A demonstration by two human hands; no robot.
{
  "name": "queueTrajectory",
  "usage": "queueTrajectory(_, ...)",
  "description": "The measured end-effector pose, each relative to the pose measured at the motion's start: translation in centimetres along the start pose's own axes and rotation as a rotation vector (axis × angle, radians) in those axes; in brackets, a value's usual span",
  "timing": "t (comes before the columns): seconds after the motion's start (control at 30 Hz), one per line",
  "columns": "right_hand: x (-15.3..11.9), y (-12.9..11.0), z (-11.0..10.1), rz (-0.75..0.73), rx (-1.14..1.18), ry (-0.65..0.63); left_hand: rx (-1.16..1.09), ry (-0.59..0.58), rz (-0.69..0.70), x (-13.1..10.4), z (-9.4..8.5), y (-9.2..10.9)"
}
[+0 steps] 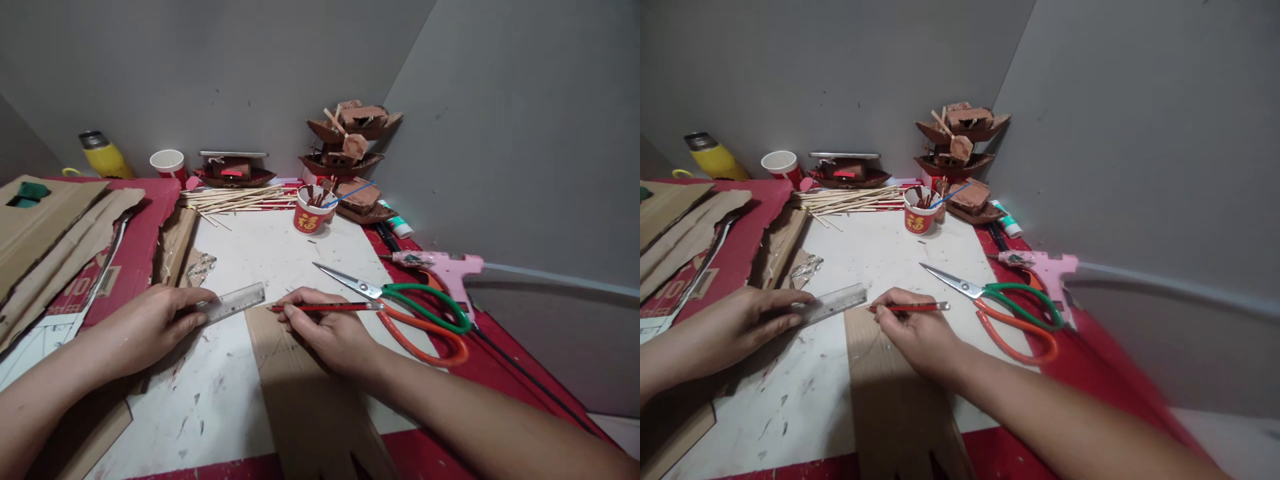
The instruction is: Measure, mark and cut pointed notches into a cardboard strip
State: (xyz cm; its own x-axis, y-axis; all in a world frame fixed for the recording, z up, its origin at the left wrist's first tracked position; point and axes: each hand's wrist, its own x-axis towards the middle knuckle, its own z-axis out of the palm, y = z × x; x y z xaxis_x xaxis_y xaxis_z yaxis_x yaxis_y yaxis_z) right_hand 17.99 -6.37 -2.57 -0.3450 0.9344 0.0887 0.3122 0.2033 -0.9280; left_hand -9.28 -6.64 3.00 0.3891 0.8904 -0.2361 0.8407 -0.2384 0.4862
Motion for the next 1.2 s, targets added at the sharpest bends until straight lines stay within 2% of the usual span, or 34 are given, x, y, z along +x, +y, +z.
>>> queueTrajectory(0.83, -0.05, 0.16, 0.14, 0.023, 0.04, 0.027, 0.022, -0.006, 0.009, 0.14, 0.02, 0.05)
queueTrajectory(1.2, -0.09, 0.16, 0.1, 0.069, 0.093, 0.006, 0.031, 0.008, 0.054, 0.17, 0.22, -0.41)
